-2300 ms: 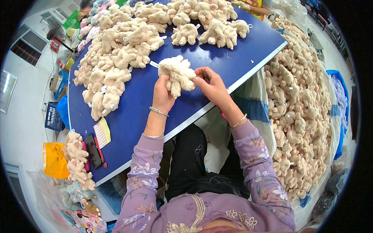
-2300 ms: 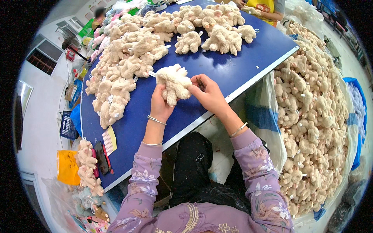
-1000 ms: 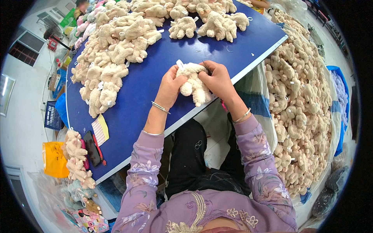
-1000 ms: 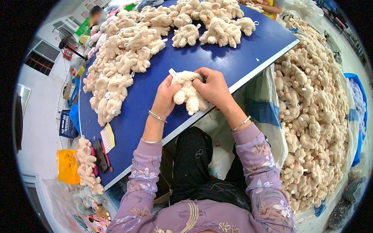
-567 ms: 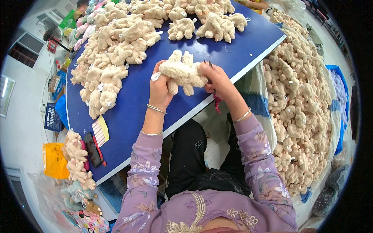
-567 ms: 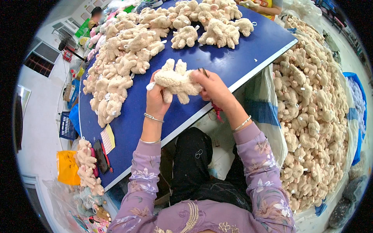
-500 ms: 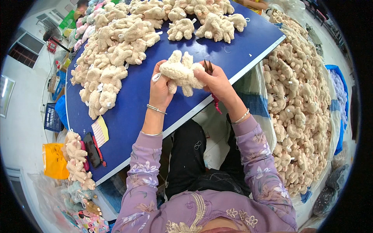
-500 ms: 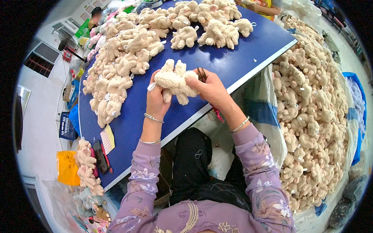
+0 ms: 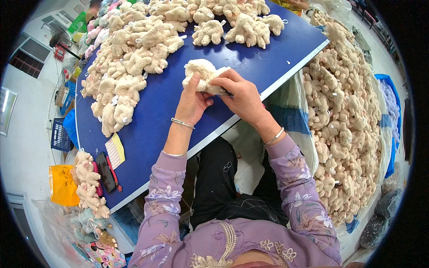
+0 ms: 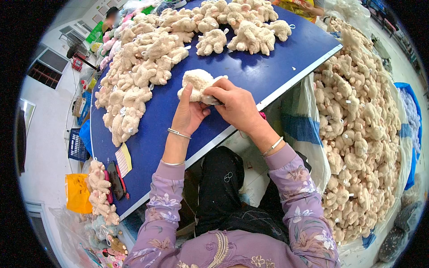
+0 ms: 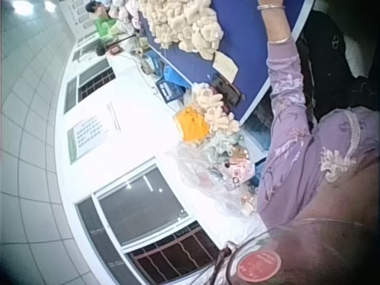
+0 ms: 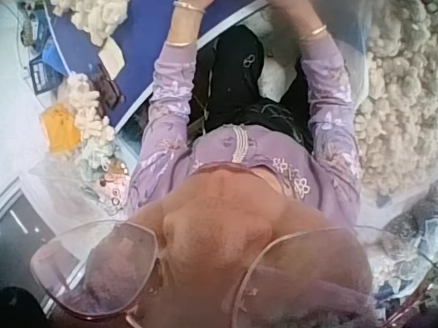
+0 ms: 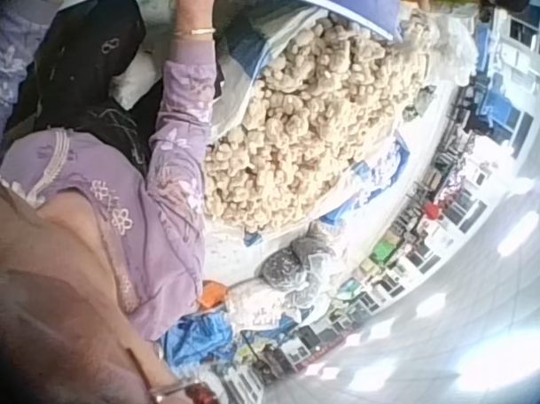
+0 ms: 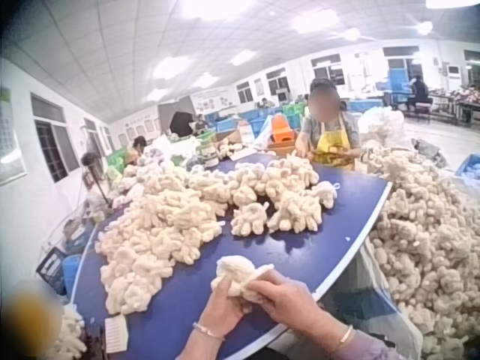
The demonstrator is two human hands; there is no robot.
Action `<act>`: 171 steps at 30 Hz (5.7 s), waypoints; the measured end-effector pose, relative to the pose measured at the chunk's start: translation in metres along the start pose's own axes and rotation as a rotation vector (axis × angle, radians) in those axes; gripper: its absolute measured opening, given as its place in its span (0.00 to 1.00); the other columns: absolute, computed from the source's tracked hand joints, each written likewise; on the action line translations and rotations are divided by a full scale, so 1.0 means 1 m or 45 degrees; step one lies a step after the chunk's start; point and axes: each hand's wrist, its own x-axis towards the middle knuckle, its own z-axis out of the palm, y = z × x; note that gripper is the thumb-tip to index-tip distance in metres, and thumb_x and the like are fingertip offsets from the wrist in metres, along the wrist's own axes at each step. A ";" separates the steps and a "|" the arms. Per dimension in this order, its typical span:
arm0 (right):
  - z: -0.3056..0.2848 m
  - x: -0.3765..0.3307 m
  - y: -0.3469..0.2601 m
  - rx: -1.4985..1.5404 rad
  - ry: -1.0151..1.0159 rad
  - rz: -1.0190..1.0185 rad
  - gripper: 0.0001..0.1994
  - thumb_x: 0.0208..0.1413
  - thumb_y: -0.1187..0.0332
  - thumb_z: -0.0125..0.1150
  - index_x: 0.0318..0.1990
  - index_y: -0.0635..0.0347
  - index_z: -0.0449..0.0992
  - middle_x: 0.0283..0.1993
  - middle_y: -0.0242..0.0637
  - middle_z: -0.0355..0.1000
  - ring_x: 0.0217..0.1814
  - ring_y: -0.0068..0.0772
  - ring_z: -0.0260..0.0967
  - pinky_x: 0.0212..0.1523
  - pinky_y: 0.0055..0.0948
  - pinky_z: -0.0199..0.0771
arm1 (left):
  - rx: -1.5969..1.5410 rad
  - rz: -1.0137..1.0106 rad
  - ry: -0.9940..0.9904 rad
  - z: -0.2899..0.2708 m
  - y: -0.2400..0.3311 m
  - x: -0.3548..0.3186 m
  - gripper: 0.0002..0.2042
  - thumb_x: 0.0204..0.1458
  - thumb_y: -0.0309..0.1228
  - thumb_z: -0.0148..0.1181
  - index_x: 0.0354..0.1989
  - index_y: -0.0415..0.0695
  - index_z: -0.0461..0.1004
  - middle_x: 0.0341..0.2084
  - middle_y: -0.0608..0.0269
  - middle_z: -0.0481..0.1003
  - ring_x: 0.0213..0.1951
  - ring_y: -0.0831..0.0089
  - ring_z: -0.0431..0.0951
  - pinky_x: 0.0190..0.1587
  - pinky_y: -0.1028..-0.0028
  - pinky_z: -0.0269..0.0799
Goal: The person trims small beige stuffed animals one at a time using scissors, then places each finished unit on a blue table. The person also briefly handles a sheet of red stickers and a mobile phone before resuming trimming.
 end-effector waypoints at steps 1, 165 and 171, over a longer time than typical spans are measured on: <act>0.001 0.001 -0.005 0.026 0.035 0.020 0.16 0.43 0.78 0.62 0.43 0.57 0.74 0.41 0.37 0.72 0.37 0.45 0.74 0.37 0.34 0.75 | 0.001 0.055 0.052 0.002 0.002 0.000 0.17 0.58 0.45 0.54 0.48 0.48 0.70 0.35 0.69 0.76 0.32 0.79 0.74 0.29 0.78 0.67; 0.029 -0.006 0.026 0.260 0.058 0.498 0.09 0.55 0.68 0.61 0.33 0.66 0.76 0.23 0.37 0.72 0.25 0.19 0.66 0.28 0.24 0.67 | 1.888 0.618 0.697 -0.090 0.063 0.096 0.39 0.49 0.63 0.50 0.52 0.35 0.71 0.51 0.39 0.71 0.55 0.51 0.70 0.58 0.62 0.63; 0.019 -0.006 0.036 0.424 0.232 0.650 0.11 0.63 0.67 0.51 0.38 0.67 0.74 0.31 0.35 0.75 0.35 0.20 0.68 0.40 0.22 0.69 | 1.289 0.963 0.405 -0.042 0.063 0.065 0.25 0.55 0.46 0.57 0.51 0.36 0.70 0.44 0.51 0.74 0.43 0.68 0.75 0.48 0.70 0.70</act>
